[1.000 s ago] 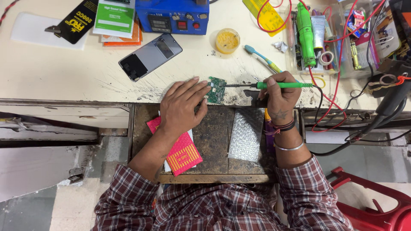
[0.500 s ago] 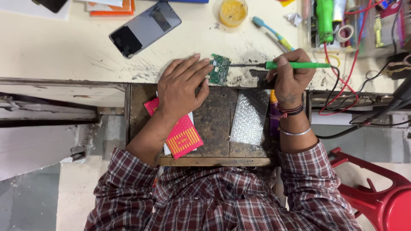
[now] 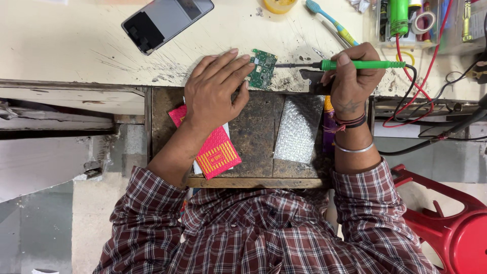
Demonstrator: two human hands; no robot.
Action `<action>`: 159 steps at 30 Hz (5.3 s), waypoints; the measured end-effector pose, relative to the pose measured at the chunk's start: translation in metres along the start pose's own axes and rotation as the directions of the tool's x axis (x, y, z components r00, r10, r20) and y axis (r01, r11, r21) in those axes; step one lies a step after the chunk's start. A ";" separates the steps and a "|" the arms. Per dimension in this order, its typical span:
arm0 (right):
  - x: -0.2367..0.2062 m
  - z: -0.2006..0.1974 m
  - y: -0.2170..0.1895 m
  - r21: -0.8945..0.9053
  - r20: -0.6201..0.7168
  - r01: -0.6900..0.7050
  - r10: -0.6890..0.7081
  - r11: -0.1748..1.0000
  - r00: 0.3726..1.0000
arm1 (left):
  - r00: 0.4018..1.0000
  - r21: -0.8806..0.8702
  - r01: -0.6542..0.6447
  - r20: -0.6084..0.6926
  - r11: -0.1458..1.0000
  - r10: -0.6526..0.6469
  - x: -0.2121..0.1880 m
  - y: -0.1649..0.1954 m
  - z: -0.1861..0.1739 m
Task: The person holds a green circuit board steady on the workbench with one hand while soldering its components with a soldering iron in the other hand. Near the end, they pick up a small metal tool and continue working on the board, touching different points on it.
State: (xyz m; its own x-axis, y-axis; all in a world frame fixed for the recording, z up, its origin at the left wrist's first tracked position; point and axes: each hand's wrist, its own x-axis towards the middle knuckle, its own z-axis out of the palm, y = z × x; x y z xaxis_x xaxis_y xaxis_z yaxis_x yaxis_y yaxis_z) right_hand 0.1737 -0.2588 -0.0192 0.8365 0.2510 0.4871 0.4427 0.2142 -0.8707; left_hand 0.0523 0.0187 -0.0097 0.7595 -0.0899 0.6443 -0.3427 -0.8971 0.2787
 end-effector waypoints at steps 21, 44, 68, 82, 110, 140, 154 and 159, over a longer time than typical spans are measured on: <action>0.000 0.000 -0.001 -0.043 0.031 0.018 -0.016 0.999 0.999 | 1.000 0.012 -0.008 0.001 1.000 0.008 -0.004 -0.004 0.004; 0.002 0.001 -0.002 -0.072 0.040 0.005 -0.002 0.997 0.999 | 1.000 0.015 0.001 0.006 1.000 -0.001 -0.003 -0.004 0.004; 0.001 -0.001 0.001 -0.052 0.065 0.006 -0.002 0.999 0.998 | 1.000 0.010 -0.002 0.008 1.000 0.002 -0.005 -0.005 0.006; -0.001 0.001 0.002 -0.038 0.037 0.013 -0.012 0.999 0.999 | 1.000 0.002 0.006 0.023 1.000 -0.006 -0.005 -0.005 0.005; -0.002 -0.001 0.005 -0.016 -0.001 0.069 -0.069 0.998 0.998 | 1.000 0.014 0.003 0.017 1.000 -0.003 -0.008 -0.007 0.008; 0.001 0.001 0.007 -0.011 -0.064 0.096 -0.097 0.995 0.993 | 1.000 0.027 -0.002 0.012 1.000 0.002 -0.013 -0.012 0.015; 0.001 0.000 0.006 -0.026 -0.047 0.117 -0.119 0.993 0.992 | 1.000 -0.019 0.007 0.000 1.000 -0.007 -0.008 -0.007 0.008; 0.000 0.000 0.007 -0.014 -0.061 0.091 -0.091 0.996 0.994 | 1.000 -0.051 0.007 -0.004 0.999 -0.007 -0.007 -0.006 0.007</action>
State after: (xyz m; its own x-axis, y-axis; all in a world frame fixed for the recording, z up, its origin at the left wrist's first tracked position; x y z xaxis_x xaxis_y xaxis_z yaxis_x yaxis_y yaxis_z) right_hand 0.1766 -0.2570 -0.0247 0.8108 0.1719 0.5595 0.5212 0.2231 -0.8238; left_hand 0.0528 0.0222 -0.0207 0.7596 -0.0814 0.6453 -0.3650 -0.8745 0.3193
